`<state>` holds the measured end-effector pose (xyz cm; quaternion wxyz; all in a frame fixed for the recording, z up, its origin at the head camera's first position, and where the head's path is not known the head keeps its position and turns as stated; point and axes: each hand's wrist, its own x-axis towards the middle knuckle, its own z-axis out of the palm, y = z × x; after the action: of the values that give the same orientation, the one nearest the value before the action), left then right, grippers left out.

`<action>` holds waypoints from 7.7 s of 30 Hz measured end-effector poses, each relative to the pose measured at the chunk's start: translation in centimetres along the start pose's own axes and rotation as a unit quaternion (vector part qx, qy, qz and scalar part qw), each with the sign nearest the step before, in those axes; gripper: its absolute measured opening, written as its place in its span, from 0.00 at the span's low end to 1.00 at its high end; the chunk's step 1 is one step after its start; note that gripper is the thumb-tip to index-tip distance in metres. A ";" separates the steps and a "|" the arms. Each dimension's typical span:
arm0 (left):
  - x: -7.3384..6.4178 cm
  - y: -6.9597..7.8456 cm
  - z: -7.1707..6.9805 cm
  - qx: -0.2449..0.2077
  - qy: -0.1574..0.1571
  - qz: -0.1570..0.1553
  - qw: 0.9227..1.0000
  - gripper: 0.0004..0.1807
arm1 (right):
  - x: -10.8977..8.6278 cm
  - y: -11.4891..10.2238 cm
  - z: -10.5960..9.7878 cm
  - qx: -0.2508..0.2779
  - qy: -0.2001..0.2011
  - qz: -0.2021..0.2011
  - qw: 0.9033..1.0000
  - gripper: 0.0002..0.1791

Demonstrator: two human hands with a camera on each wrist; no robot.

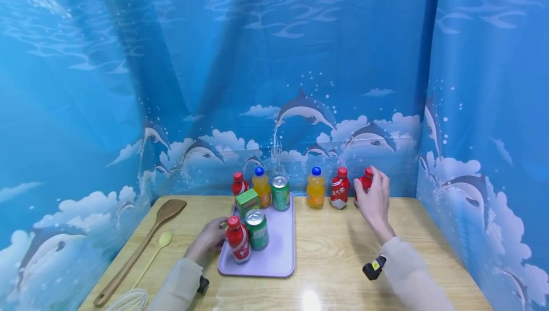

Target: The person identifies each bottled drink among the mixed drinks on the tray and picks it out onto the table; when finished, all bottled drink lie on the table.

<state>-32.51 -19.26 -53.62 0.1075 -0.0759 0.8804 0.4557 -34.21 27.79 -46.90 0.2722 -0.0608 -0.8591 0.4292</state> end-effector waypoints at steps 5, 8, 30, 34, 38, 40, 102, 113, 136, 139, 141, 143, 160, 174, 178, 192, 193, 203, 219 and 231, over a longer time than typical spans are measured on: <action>-0.1 -0.1 -0.1 0.001 0.002 0.003 1.000 0.37 | -2.4 -3.9 2.2 0.007 -0.058 -0.077 0.995 0.39; -0.2 -0.1 -0.1 0.000 0.001 0.004 1.000 0.37 | -4.1 -6.2 3.7 0.016 -0.101 -0.123 0.987 0.39; 0.4 -0.4 0.1 0.002 0.002 0.000 1.000 0.37 | -13.3 -13.4 14.1 -0.073 -0.278 -0.326 0.900 0.53; 0.2 -0.3 0.0 0.004 0.004 0.009 1.000 0.36 | -13.9 -13.4 15.0 -0.087 -0.274 -0.354 0.890 0.53; 0.1 -0.2 0.0 -0.003 0.001 0.010 1.000 0.35 | -14.4 -13.5 15.5 -0.082 -0.277 -0.353 0.890 0.49; 0.2 -0.2 0.0 -0.005 -0.001 0.013 1.000 0.35 | -14.6 -13.5 15.7 -0.075 -0.274 -0.350 0.893 0.46; -0.5 -0.3 0.2 -0.010 0.008 0.018 1.000 0.31 | -10.5 -18.2 5.1 0.331 -0.433 0.026 0.838 0.38; -0.3 -0.2 0.2 -0.001 0.006 -0.006 1.000 0.32 | -6.5 -15.8 3.1 0.305 -0.379 0.067 0.871 0.37; 0.0 -0.3 0.2 0.006 0.004 -0.009 1.000 0.32 | -2.5 -8.8 3.5 0.279 -0.329 0.112 0.895 0.43; 0.0 -0.4 0.1 0.004 0.003 -0.007 1.000 0.32 | -2.5 -7.7 4.2 0.262 -0.315 0.106 0.906 0.41; 0.0 -0.4 0.1 0.003 0.003 -0.004 1.000 0.32 | -2.5 -7.1 4.6 0.249 -0.308 0.099 0.913 0.40; 0.0 -0.4 0.1 0.000 0.003 -0.004 1.000 0.32 | -2.5 -6.5 5.0 0.236 -0.302 0.092 0.919 0.39; -0.5 0.0 -0.1 0.003 0.005 -0.002 1.000 0.32 | -2.9 -4.0 6.7 0.221 -0.271 0.070 0.934 0.34; -0.2 0.0 -0.1 0.007 0.002 -0.006 1.000 0.32 | -3.4 -2.8 7.1 0.157 -0.253 0.029 0.954 0.33; 0.0 0.0 0.0 0.008 0.005 -0.009 1.000 0.32 | -3.8 -2.3 7.2 0.084 -0.228 -0.027 0.970 0.33; 0.0 -0.1 -0.2 0.008 0.006 -0.017 1.000 0.32 | -5.8 -7.4 7.8 0.073 -0.044 -0.154 0.984 0.36; 0.0 0.0 -0.2 0.009 0.006 -0.016 1.000 0.32 | -5.8 -8.0 8.1 0.081 -0.033 -0.180 0.980 0.34; 0.0 0.0 0.2 0.007 0.005 -0.013 1.000 0.33 | -4.4 -11.1 12.9 0.047 -0.157 -0.211 0.964 0.36; -0.4 -0.1 0.0 -0.004 0.000 0.000 1.000 0.33 | -1.9 -11.8 18.6 -0.092 -0.268 -0.171 0.944 0.42; -0.1 0.0 0.1 0.007 -0.002 -0.008 1.000 0.32 | -1.2 -12.0 20.1 -0.148 -0.270 -0.170 0.936 0.43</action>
<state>-32.37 -19.18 -53.59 0.1137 -0.0816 0.8825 0.4490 -42.16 5.75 -47.91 0.0870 0.1647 -0.9515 0.2448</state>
